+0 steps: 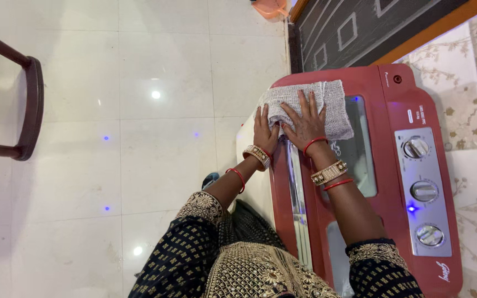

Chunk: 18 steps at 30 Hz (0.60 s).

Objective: The person wipes the exterior and top lids of a washing machine and a nearby sink with a cloth.

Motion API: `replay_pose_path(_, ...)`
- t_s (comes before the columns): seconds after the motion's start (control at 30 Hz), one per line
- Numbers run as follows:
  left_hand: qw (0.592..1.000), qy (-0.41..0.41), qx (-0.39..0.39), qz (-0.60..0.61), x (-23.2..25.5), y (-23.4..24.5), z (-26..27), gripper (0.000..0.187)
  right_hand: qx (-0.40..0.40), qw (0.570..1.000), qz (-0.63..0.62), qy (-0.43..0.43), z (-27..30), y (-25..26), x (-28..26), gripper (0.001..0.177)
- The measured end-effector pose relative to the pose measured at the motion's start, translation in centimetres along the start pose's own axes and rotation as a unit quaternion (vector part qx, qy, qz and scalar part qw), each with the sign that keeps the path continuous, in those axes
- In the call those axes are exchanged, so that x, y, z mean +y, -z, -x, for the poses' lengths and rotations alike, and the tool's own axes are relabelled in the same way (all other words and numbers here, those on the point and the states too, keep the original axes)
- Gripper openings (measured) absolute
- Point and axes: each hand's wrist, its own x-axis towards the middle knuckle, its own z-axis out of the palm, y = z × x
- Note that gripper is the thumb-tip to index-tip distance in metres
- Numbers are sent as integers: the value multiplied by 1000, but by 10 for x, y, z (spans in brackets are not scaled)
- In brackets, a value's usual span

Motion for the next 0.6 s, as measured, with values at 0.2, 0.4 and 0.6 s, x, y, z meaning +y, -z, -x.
replay_pose_path(0.2, 1000, -9, 27, -3, 34, 6, 153, 80, -7, 999, 15, 46, 143, 6, -24, 67)
replay_pose_path(0.4, 1000, 2, -26, -6, 80, 19, 341, 83, -36, 998, 29, 48, 336, 10, -59, 70)
replay_pose_path(0.6, 996, -4, -85, -26, 109, 34, 443, 87, -37, 999, 1, 39, 449, 19, -81, 70)
